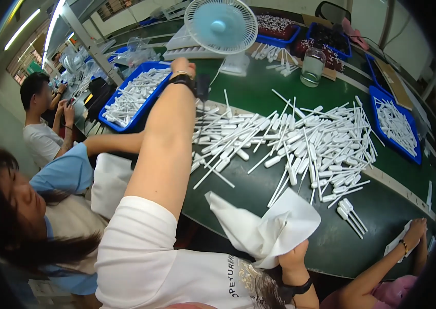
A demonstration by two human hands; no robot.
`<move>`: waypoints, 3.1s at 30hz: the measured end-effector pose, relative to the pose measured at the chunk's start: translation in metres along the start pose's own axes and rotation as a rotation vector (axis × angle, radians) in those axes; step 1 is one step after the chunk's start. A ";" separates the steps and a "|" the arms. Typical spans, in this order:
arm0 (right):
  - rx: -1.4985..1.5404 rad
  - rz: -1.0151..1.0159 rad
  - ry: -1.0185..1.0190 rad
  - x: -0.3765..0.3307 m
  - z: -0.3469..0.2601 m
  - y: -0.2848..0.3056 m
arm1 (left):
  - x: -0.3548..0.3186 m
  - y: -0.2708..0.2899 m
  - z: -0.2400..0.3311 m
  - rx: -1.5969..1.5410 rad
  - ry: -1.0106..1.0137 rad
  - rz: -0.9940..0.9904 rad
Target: The person picks up a swab from a pile, wipes the handle and tip with a cloth, and places it into a blue tray, repeating this process for several swabs.
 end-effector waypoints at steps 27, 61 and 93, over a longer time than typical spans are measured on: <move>0.213 -0.087 -0.071 -0.004 0.009 0.004 | -0.255 -0.060 -0.036 0.683 0.029 -1.216; 0.369 0.058 0.001 -0.018 0.017 0.013 | -0.447 0.161 -0.081 0.680 0.413 -1.130; 0.850 0.116 -0.007 -0.005 -0.002 0.036 | -0.424 0.152 -0.093 0.443 0.623 -1.099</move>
Point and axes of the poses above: each hand's wrist, its own x-axis towards the middle knuckle, its own y-axis out of the back of the hand, z = x × y, the point moved 6 cm from there along x, towards the middle knuckle, and after that the axes turned 1 degree about -y, right-handed, at the moved point
